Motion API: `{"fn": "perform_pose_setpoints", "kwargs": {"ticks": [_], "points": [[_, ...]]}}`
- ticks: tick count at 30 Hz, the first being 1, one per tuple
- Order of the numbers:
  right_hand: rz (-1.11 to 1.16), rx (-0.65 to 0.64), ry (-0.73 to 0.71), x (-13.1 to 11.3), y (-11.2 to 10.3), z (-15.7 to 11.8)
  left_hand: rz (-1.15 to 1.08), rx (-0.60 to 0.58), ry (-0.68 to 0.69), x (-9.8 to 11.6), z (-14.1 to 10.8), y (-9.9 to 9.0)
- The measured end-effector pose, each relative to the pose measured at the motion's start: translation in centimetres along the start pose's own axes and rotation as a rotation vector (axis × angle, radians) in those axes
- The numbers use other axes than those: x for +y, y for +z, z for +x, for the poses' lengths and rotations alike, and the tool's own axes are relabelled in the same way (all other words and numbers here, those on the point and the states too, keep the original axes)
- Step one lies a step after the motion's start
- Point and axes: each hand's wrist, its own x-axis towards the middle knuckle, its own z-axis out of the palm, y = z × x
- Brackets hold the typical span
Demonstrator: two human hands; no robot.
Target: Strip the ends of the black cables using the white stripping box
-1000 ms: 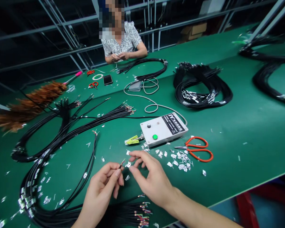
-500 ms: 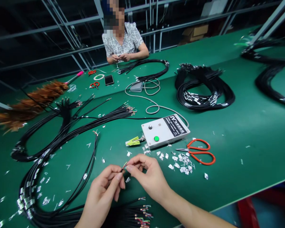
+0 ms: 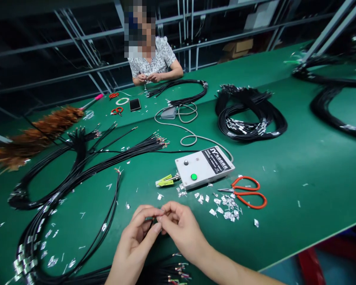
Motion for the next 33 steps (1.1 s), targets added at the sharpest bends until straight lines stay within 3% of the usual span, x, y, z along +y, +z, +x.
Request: {"fn": "perform_pose_setpoints", "kwargs": {"ticks": [4, 7, 12, 15, 18, 22, 25, 29, 33], "points": [[-0.100, 0.005, -0.006, 0.1, -0.3, -0.1, -0.074, 0.131, -0.120, 0.0, 0.6, 0.1], [-0.276, 0.029, -0.121, -0.2, -0.5, -0.2, -0.068, 0.161, -0.160, 0.1, 0.5, 0.2], [-0.580, 0.024, -0.328, -1.1, -0.7, -0.3, 0.184, 0.195, 0.051, -0.1, -0.2, 0.0], [-0.658, 0.015, -0.387, -1.3, -0.9, -0.3, 0.352, 0.193, 0.167, -0.4, -0.4, -0.2], [-0.706, 0.014, -0.411, -1.2, -1.3, -0.2, 0.385, 0.224, 0.227, -0.8, -0.2, -0.4], [-0.860, 0.012, -0.466, -1.3, -2.4, 0.1, 0.238, 0.185, 0.011, -1.3, 0.3, -0.5], [-1.119, 0.024, -0.651, -1.6, -2.8, 0.4, 0.147, 0.146, -0.103, -1.3, 0.6, -0.5], [-1.392, -0.061, -0.905, -1.9, -2.7, 1.0, 0.159, 0.067, -0.088, -0.6, 1.0, -0.6], [-1.478, -0.080, -1.015, -2.3, -3.3, 2.1, 0.196, 0.052, -0.084, -0.2, 1.7, -1.1]]}}
